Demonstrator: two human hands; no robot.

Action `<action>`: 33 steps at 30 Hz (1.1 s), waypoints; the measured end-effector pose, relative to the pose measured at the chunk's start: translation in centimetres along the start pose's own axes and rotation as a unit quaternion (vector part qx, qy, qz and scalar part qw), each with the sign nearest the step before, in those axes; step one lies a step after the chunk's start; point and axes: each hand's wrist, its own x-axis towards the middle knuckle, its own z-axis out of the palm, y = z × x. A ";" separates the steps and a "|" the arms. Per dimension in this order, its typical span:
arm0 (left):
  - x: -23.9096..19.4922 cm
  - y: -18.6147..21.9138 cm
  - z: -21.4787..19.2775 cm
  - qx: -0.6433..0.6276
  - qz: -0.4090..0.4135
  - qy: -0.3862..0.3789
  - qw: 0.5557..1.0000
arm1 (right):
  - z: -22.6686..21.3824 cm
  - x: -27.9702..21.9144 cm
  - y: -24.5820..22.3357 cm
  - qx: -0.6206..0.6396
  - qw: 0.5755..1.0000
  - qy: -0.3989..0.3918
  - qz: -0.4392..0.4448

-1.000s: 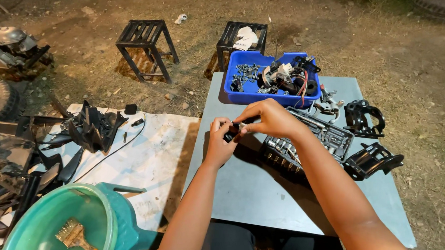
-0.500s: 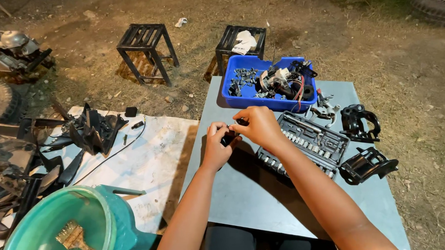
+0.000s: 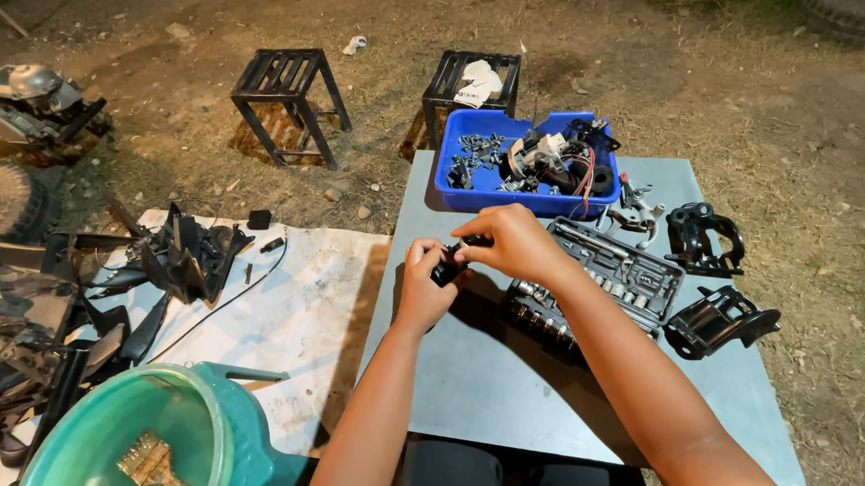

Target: The person sits at an outdoor metal table and works on small motorcycle components, using a socket set and hand tools to unscrew, separate, and reassemble parts. They pick fasteners from a blue tray, fit sockets onto a component, and turn the parts over to work on different sides.

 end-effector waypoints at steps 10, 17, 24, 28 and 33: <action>0.1 0.6 -0.2 0.015 0.030 0.001 0.999 | 3.2 0.6 2.6 -0.006 0.992 0.115 0.054; 0.1 0.4 -0.2 -0.002 0.031 0.002 1.000 | -0.3 0.7 2.2 0.061 0.989 -0.049 -0.126; -0.1 -0.4 -0.1 0.014 0.007 -0.011 1.000 | -0.1 0.6 1.1 -0.006 0.999 -0.017 -0.028; 0.3 0.8 -0.4 0.003 0.008 0.002 1.000 | 2.0 0.7 2.6 0.002 0.998 0.056 -0.001; 0.3 0.9 -0.4 0.008 0.008 -0.005 1.000 | 3.2 0.7 2.4 -0.019 0.992 0.107 0.061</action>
